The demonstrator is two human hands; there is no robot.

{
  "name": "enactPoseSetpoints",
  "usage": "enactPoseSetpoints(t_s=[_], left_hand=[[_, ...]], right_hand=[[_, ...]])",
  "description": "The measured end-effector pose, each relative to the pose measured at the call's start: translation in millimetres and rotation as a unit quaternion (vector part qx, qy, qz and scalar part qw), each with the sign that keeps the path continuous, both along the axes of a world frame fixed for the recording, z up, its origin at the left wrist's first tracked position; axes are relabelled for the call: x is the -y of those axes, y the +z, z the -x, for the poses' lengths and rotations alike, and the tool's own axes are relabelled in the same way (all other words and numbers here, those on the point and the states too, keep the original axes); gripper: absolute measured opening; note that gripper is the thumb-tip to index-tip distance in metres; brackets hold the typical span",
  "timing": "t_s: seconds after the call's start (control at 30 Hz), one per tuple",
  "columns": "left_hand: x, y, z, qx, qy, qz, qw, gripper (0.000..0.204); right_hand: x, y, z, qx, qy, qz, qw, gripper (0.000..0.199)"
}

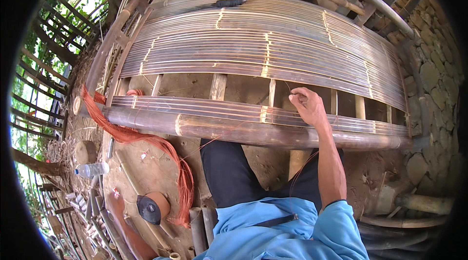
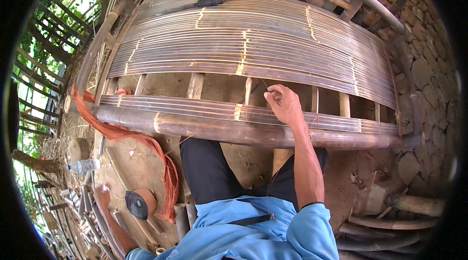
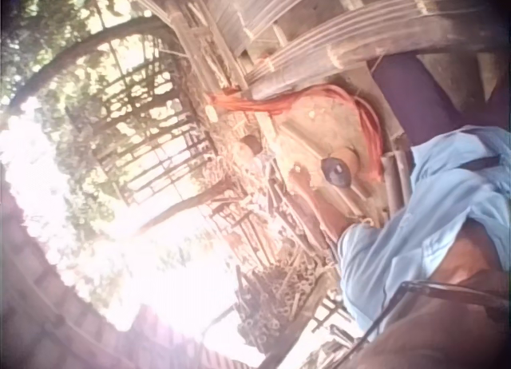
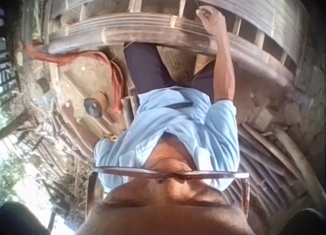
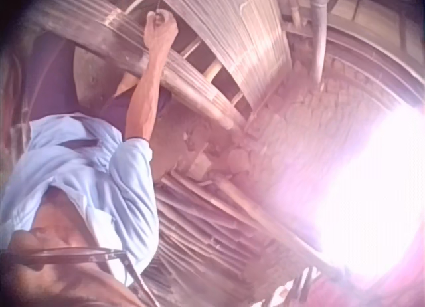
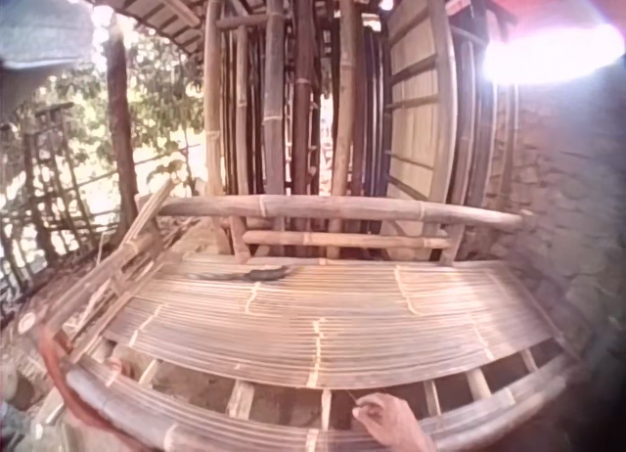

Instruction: The person weaves a bamboo mat by hand, threading thin orange cord through and around bamboo slats arranged on a frame.

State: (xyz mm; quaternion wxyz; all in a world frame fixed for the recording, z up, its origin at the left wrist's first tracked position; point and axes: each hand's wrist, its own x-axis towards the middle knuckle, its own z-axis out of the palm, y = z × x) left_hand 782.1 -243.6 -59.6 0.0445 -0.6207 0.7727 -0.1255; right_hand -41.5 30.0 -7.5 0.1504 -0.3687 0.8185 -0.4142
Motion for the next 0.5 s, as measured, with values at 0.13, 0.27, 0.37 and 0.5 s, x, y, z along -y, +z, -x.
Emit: enactPoseSetpoints(t_s=[0.13,0.27,0.37,0.5], left_hand=[[-43,52,360,-0.453,-0.085,-0.066,0.885,0.011],[-117,68,546,-0.417,-0.378,-0.022,0.826,0.043],[-143,54,595,-0.359,-0.441,-0.074,0.819,0.022],[-152,78,587,-0.456,-0.369,-0.243,0.772,0.012]], right_hand=[[-23,-2,0,-0.010,-0.050,-0.039,0.998,0.031],[-23,-5,-7,-0.028,-0.058,-0.006,0.998,0.027],[-15,-1,-14,-0.026,-0.040,-0.008,0.999,0.027],[-21,-2,-13,-0.032,-0.064,0.024,0.997,0.025]])
